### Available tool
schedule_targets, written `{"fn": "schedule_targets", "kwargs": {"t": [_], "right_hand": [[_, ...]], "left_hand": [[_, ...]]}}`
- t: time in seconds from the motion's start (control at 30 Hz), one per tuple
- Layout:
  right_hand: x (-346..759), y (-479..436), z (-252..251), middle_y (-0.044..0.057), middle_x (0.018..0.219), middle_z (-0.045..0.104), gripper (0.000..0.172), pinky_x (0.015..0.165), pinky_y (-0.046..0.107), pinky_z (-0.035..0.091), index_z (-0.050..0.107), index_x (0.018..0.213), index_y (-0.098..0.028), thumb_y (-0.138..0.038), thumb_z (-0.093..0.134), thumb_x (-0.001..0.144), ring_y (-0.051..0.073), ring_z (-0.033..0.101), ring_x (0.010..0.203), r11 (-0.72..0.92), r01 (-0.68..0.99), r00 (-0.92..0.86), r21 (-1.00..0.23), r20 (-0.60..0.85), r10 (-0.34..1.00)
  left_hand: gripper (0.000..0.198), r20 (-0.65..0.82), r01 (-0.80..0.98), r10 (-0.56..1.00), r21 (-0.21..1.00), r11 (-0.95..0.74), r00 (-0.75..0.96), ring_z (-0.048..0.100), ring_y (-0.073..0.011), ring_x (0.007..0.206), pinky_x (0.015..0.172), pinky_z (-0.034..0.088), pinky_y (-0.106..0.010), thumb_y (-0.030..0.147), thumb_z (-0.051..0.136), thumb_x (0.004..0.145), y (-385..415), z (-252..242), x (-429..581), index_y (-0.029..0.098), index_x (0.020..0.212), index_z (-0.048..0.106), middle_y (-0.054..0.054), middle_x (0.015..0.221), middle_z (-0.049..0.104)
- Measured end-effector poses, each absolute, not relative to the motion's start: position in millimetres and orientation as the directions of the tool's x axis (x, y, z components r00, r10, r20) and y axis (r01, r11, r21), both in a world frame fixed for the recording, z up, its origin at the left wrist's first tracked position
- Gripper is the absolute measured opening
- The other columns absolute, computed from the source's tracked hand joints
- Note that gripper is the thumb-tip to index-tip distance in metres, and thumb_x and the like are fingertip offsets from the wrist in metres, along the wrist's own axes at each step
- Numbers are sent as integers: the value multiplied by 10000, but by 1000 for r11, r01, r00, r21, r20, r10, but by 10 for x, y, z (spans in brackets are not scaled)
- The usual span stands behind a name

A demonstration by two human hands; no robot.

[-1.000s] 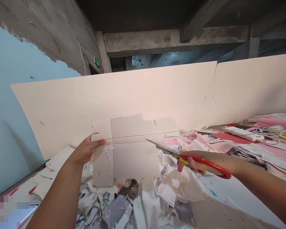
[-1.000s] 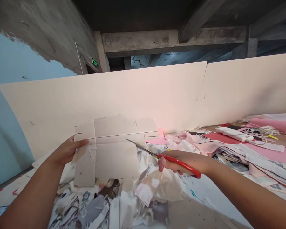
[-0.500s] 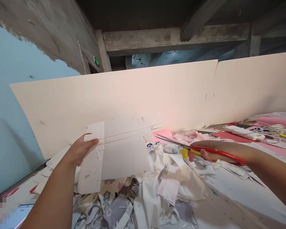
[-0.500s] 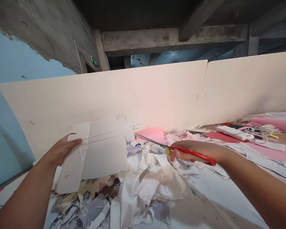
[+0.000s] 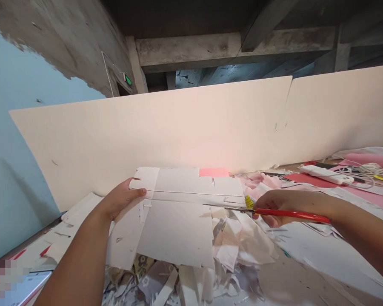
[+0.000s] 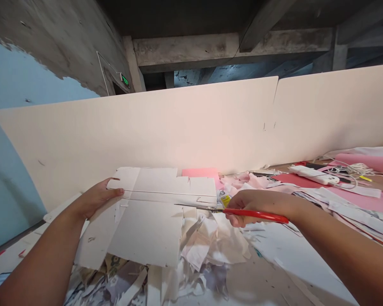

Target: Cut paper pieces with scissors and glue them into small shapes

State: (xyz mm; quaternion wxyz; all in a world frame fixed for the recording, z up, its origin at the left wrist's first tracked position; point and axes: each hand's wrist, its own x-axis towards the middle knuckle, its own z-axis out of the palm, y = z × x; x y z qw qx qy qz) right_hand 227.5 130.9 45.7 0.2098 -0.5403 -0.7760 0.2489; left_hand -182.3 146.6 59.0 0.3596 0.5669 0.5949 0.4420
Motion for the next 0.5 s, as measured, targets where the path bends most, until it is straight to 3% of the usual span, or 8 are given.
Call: {"fn": "schedule_targets", "kwargs": {"t": [0.03, 0.13, 0.4, 0.5], "right_hand": [[2249, 1281, 493, -49, 488, 496, 142, 437, 181, 260, 637, 594, -187, -195, 496, 610, 54, 414, 427, 254, 748, -393, -613, -101, 914], [2197, 1216, 609, -42, 541, 471, 143, 474, 190, 286, 599, 627, -180, -204, 459, 618, 70, 416, 491, 200, 759, -461, -620, -294, 838], [2191, 1210, 617, 4, 711, 558, 133, 521, 224, 343, 538, 652, -179, -289, 466, 672, 104, 431, 554, 296, 769, -517, -566, -280, 809], [2179, 1208, 603, 7, 688, 557, 157, 521, 223, 339, 557, 662, -185, -297, 455, 702, 112, 442, 566, 278, 770, -493, -574, -260, 831]], "left_hand": [[629, 69, 366, 993, 930, -31, -91, 625, -251, 602, 499, 490, -339, 397, 701, 537, 1472, 583, -1826, 192, 1072, 443, -59, 726, 657], [653, 44, 379, 996, 925, -11, -79, 630, -254, 619, 514, 494, -347, 414, 694, 536, 1492, 557, -1858, 193, 1093, 436, -55, 734, 657], [651, 19, 389, 995, 921, 22, -100, 638, -252, 640, 534, 502, -350, 439, 690, 524, 1489, 536, -1909, 208, 1084, 453, -56, 763, 666], [635, 12, 390, 995, 921, 28, -100, 638, -258, 652, 530, 503, -351, 441, 688, 526, 1480, 531, -1915, 205, 1072, 465, -59, 767, 666]]}}
